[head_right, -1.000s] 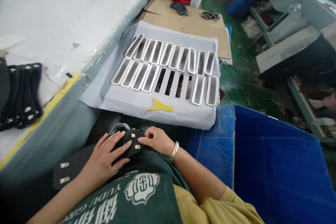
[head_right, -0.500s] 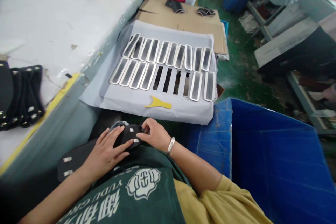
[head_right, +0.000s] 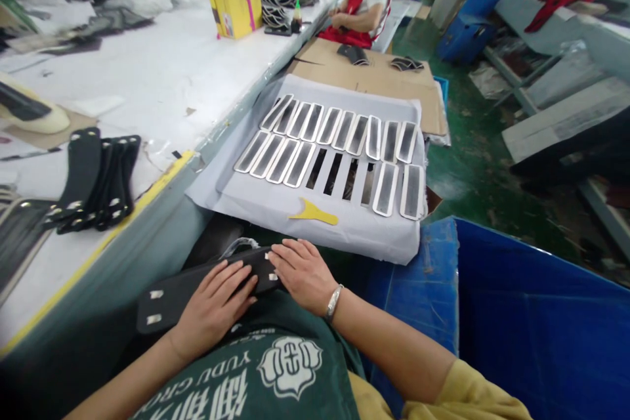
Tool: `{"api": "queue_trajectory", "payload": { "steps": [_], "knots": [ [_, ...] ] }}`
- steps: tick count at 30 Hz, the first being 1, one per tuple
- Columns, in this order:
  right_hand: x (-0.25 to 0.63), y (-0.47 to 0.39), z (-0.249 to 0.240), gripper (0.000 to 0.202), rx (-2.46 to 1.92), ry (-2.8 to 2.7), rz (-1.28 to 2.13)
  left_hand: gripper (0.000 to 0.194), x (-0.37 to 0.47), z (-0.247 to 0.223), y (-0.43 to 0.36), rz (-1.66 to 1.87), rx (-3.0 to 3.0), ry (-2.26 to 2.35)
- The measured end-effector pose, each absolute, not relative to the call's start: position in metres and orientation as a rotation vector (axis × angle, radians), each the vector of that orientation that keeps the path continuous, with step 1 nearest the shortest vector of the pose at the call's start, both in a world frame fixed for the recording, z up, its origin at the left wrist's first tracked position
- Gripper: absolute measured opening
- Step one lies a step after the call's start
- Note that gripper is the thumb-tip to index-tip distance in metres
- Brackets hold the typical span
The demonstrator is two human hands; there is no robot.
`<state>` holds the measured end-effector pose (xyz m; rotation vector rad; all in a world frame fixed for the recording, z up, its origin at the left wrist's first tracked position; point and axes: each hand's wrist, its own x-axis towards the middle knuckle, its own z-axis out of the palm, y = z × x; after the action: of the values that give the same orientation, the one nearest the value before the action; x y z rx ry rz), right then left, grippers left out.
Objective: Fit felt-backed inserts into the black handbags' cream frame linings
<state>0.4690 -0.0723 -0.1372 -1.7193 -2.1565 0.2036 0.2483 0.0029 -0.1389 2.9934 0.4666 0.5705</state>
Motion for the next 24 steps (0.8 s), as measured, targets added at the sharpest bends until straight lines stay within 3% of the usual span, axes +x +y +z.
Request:
{"api": "queue_trajectory", "payload": {
  "steps": [13,24],
  "knots": [
    [0.421,-0.067,-0.128,0.041,-1.555,-2.354,0.145,0.038,0.235,-0.154,-0.008,0.583,2.979,0.586],
    [0.403,-0.056,-0.121,0.038,-1.564,-2.453,-0.077,0.044,0.134,-0.147,0.007,0.494,2.972,1.088]
  ]
}}
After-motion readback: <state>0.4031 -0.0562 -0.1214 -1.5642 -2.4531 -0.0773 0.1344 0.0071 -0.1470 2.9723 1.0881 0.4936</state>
